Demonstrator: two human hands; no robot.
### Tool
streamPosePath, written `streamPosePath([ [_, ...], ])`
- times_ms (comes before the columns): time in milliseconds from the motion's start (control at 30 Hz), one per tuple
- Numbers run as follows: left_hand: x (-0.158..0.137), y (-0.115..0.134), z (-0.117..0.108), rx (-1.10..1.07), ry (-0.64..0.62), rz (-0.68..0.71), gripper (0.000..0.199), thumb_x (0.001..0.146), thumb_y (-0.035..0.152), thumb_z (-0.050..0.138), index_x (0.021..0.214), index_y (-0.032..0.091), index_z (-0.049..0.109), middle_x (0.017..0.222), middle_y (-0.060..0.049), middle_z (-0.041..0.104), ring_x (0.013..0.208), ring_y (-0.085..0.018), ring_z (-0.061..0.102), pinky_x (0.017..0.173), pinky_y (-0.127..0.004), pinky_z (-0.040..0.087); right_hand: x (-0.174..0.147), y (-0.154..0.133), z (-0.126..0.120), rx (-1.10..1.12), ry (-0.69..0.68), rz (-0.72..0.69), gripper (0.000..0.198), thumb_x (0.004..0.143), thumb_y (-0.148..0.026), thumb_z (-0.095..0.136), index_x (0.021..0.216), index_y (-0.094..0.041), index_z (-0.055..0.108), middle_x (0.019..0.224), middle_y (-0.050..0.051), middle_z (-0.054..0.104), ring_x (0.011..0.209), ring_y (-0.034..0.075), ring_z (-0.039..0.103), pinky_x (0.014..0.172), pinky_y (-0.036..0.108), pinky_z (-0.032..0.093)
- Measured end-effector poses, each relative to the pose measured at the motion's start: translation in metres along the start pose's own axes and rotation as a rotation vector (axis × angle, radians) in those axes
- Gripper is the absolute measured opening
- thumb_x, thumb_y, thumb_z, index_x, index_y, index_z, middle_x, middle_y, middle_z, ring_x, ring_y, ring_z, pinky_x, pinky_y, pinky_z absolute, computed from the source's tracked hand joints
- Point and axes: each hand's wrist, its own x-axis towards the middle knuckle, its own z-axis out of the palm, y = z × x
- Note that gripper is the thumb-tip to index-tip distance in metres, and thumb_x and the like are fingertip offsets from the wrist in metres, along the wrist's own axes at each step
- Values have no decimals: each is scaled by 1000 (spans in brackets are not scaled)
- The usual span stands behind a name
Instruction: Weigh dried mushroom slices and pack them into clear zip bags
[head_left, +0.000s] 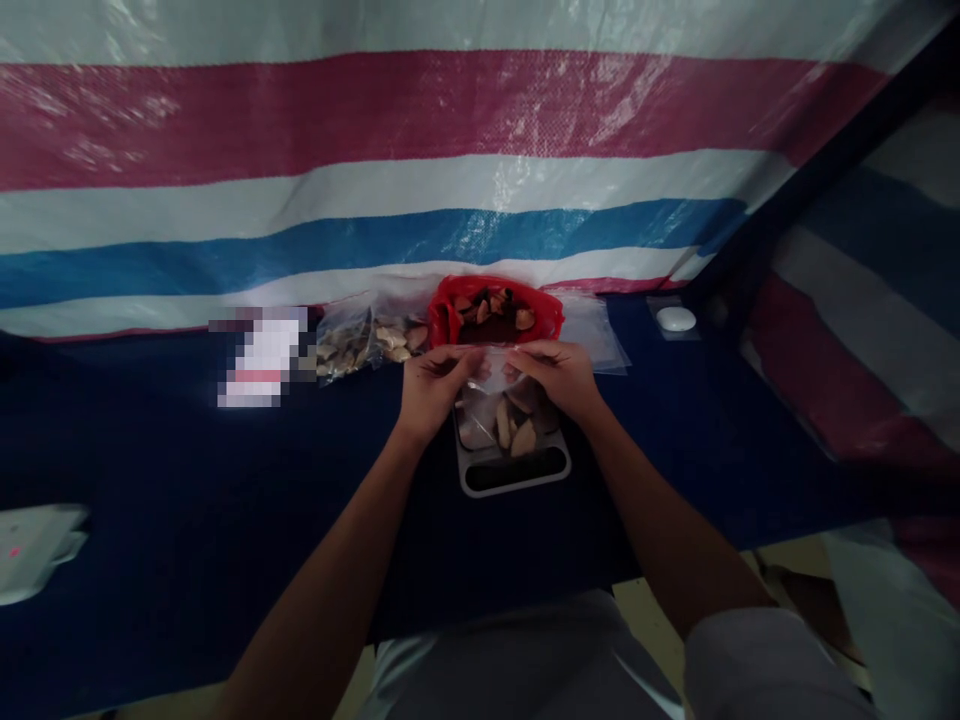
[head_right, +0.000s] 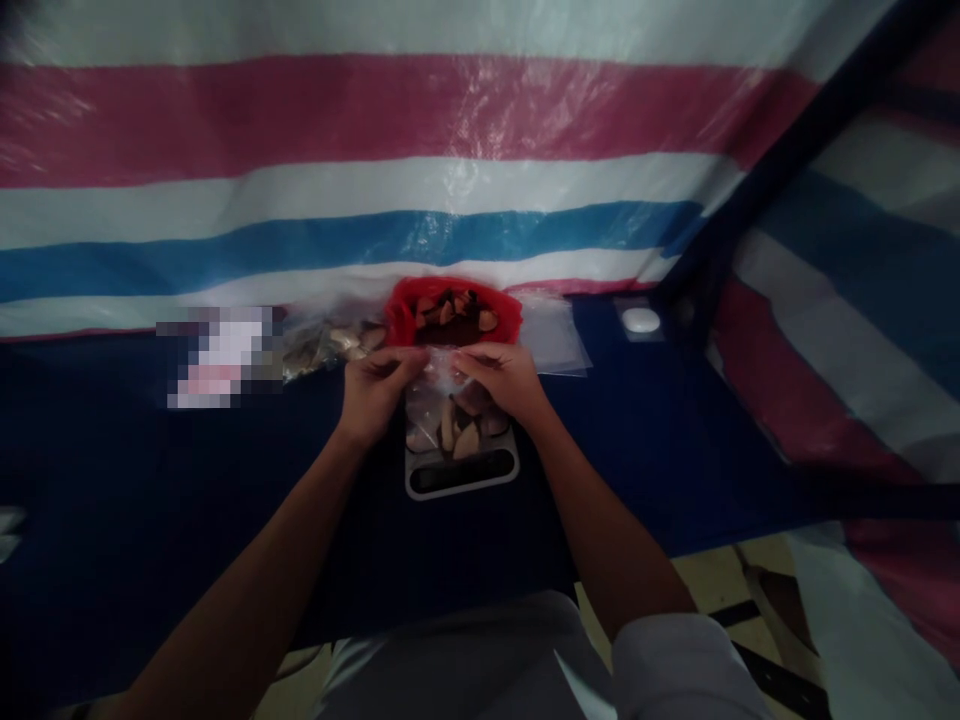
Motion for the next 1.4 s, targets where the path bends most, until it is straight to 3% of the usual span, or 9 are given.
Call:
streamPosePath([
  [133,0,3,1,26,-8,-1,28,76,46,83,68,20,79,65,-3,76,58,-16,66,55,-26,53,0,-4,-2,23,4,5,28,80,-51,80,80,-23,82,74,3,78,68,18,73,65,31,60],
  [300,2,3,-3,-42,-27,-83,29,74,46,85,71,18,79,63,-2,73,53,-13,62,51,-23,49,2,-6,-6,81,42,58,36,76,-57,82,86,-22,83,74,3,79,63,18,72,54,29,58],
  [467,3,9,-8,-85,-125,-140,37,76,51,85,72,15,79,67,-2,73,58,-13,62,58,-24,51,3,-10,-2,93,113,33,39,73,-59,83,85,-22,83,71,2,78,63,18,71,57,29,59],
  [600,4,13,-11,-97,-79,-117,41,77,56,84,75,15,81,68,-3,74,61,-16,64,60,-28,54,-3,-12,0,89,37,97,39,78,-60,79,92,-23,83,78,3,80,64,19,70,54,29,57],
  [767,12,20,-15,-210,39,-110,39,76,52,86,70,15,79,67,-3,72,61,-14,62,61,-26,52,-7,-11,5,74,-100,109,36,76,-48,83,103,-24,80,92,3,82,83,21,76,73,33,61],
  [900,18,32,-26,-231,78,-105,41,77,52,84,62,15,73,60,0,66,56,-12,57,54,-23,48,1,-13,18,23,-114,59,27,79,-41,81,99,-23,80,99,4,82,92,22,77,86,36,60],
  [1200,29,47,-105,260,218,84,48,86,53,74,113,14,75,94,-9,78,76,-20,74,72,-35,63,48,-35,72,-103,-79,-95,17,87,-33,75,97,-21,81,99,7,82,95,24,76,90,37,58],
  [1333,27,48,-140,662,281,368,35,95,44,65,114,16,73,113,-13,75,93,-24,74,85,-42,64,81,-48,111,-191,-83,-139,11,88,-26,75,95,-20,81,99,6,82,96,24,76,91,35,56],
  [1400,26,47,-153,824,224,526,30,98,38,63,118,18,72,120,-13,73,109,-28,72,97,-47,61,95,-54,130,-253,-124,-146,11,89,-19,72,96,-21,81,100,4,82,98,22,76,91,33,56],
])
